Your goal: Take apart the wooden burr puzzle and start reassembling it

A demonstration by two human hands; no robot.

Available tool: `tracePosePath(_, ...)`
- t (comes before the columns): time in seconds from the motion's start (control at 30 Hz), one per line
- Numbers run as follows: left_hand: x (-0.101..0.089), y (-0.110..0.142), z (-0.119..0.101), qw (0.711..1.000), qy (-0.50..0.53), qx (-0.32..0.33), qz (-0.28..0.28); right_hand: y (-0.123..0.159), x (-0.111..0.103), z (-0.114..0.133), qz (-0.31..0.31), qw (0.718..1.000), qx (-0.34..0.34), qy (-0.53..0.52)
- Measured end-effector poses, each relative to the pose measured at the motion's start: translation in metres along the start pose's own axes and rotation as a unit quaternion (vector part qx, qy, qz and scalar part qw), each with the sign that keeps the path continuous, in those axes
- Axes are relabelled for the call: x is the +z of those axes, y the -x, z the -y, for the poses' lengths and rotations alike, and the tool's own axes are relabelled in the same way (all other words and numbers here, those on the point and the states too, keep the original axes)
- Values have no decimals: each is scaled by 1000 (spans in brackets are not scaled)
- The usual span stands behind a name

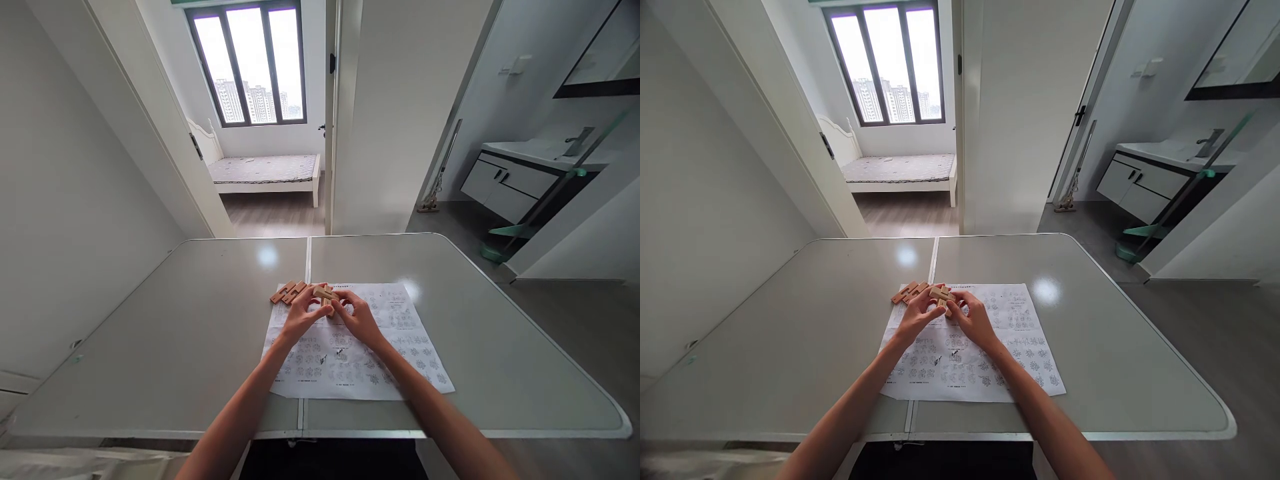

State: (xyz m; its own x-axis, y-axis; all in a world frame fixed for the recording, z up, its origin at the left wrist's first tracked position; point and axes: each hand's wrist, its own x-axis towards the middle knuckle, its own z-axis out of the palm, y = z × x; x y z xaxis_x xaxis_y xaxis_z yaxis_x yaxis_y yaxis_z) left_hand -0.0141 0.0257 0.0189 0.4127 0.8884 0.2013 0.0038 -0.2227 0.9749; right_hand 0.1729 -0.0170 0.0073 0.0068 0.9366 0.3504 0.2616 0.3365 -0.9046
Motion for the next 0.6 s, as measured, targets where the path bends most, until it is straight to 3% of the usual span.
tracePosePath(0.33,1,1,-3,999,-41,26,22,-1,-1,0,59,991,62,-100)
tracePosePath(0.43,-3,0,1,994,-101,46,-4,-1,-3,2,67,982,86,-153)
tracePosePath(0.6,-6,-3,11,979,-175,72,-80,-5,-7,-4,15,977,105,-186)
